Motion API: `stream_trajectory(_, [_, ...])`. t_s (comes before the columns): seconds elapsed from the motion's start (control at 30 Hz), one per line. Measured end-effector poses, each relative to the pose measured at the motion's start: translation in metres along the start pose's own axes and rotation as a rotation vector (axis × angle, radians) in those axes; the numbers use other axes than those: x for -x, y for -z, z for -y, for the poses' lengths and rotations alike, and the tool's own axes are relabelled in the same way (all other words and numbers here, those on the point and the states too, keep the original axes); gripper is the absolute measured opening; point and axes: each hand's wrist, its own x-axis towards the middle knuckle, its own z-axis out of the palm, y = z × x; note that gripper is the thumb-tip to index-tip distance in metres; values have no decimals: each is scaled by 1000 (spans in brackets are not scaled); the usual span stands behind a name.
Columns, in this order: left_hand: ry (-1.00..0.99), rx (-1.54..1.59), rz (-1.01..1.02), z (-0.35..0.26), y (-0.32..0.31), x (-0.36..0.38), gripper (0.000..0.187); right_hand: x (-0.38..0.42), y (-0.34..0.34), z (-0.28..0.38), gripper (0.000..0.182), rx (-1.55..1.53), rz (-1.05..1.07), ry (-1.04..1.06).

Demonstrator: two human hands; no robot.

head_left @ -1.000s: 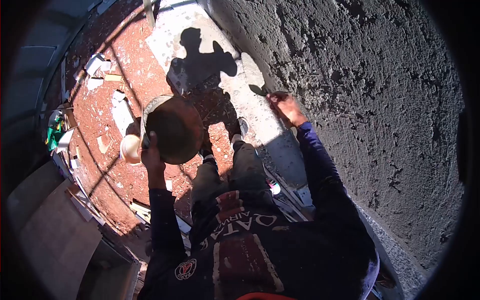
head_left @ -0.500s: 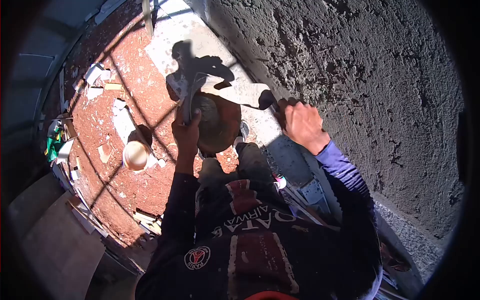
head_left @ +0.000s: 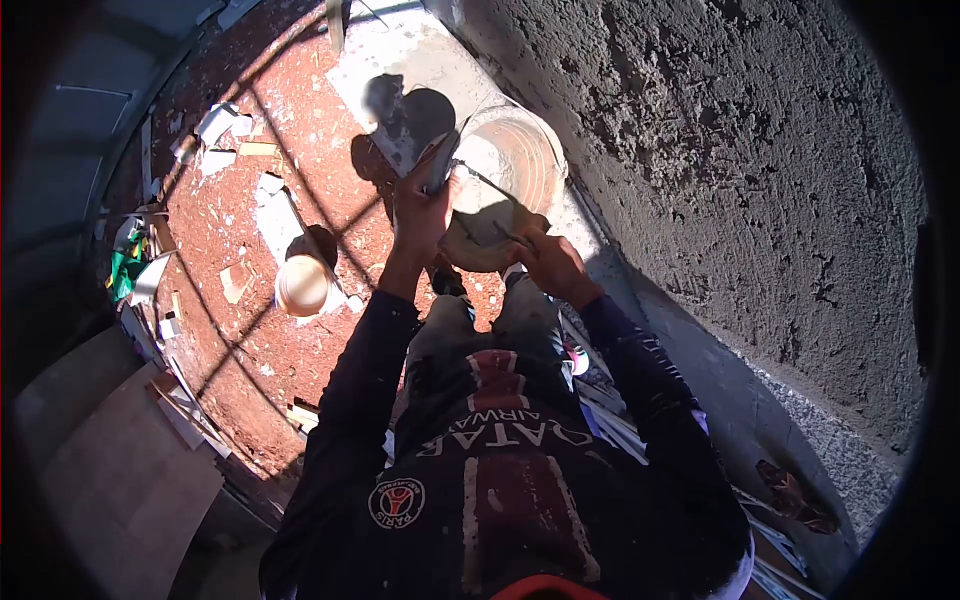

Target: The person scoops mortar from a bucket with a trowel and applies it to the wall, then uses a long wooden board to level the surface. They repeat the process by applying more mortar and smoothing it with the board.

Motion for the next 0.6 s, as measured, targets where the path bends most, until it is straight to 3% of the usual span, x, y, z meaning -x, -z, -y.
stream_trajectory(0.07, [379, 130, -124, 1, 4, 10, 35, -7, -6, 8, 32, 84, -105, 41])
stream_trajectory(0.1, [440, 179, -127, 13, 10, 12, 34, -13, -7, 9, 30, 118, -129, 51])
stream_trajectory(0.2, [568, 332, -262, 20, 23, 16, 32, -28, -11, 2, 33, 142, -97, 67])
stream_trajectory(0.27, [410, 594, -368, 4, 18, 14, 23, -33, 0, 7, 39, 22, -35, 65])
stream_trajectory(0.33, [403, 443, -355, 70, 48, 36, 20, -46, -4, -9, 37, -95, 14, 156])
stream_trajectory(0.37, [537, 399, -439, 84, 59, 44, 20, -53, -7, -19, 32, -174, -10, 208])
stream_trajectory(0.4, [672, 348, -526, 92, 61, 54, 21, -62, -12, -34, 28, -259, -31, 260])
stream_trajectory(0.47, [603, 369, -555, 71, 48, 60, 24, -86, -30, -85, 26, -302, -55, 246])
stream_trajectory(0.53, [692, 223, -514, 82, 48, 82, 53, -111, -18, -139, 25, -612, 242, -73])
stream_trajectory(0.6, [754, 206, -481, 104, 48, 109, 60, -139, -18, -225, 23, -719, 153, -162])
